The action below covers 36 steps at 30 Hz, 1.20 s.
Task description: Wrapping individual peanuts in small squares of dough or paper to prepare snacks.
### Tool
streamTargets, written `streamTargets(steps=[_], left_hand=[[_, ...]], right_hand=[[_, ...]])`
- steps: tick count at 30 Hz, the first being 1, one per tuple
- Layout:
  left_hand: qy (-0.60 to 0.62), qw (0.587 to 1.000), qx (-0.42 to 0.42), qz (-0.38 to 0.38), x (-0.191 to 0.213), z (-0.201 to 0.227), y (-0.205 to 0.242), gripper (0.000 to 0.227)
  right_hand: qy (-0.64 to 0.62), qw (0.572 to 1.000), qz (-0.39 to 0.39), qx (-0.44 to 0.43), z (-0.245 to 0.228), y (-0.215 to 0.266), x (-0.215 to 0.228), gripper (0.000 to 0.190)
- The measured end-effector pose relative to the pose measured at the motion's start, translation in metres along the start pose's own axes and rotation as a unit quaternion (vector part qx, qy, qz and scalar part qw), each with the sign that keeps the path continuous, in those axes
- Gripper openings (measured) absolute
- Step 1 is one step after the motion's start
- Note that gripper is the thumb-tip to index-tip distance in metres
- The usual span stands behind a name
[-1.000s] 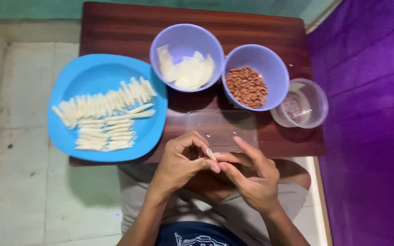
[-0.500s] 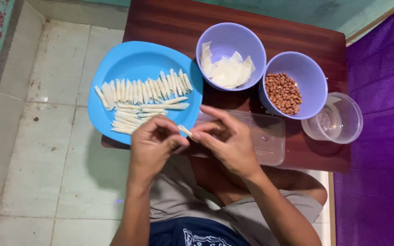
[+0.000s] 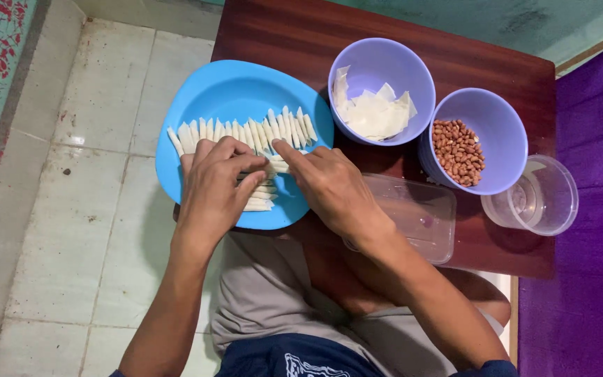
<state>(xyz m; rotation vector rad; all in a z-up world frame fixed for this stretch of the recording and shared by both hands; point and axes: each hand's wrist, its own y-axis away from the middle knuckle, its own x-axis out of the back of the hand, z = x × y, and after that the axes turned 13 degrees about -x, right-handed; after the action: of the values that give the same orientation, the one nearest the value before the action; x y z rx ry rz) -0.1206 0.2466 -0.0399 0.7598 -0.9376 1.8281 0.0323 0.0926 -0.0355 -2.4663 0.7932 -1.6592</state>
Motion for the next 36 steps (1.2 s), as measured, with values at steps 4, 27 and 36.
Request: streamTargets(steps=[4, 27, 36], left_hand=[[-0.002, 1.0, 0.019, -0.011, 0.001, -0.001, 0.001, 0.014], [0.258, 0.953, -0.135, 0.09, -0.028, 0.101, -0.008, 0.008], [0.07, 0.984, -0.157, 0.045, -0.135, 0.152, -0.012, 0.035]], right_hand=[[0.009, 1.0, 0.005, 0.007, -0.001, -0.001, -0.004, 0.038], [-0.074, 0.98, 0.156, -0.095, 0.009, 0.077, 0.054, 0.033], [-0.064, 0.949, 0.225, -0.213, 0.055, 0.159, 0.06, 0.027]])
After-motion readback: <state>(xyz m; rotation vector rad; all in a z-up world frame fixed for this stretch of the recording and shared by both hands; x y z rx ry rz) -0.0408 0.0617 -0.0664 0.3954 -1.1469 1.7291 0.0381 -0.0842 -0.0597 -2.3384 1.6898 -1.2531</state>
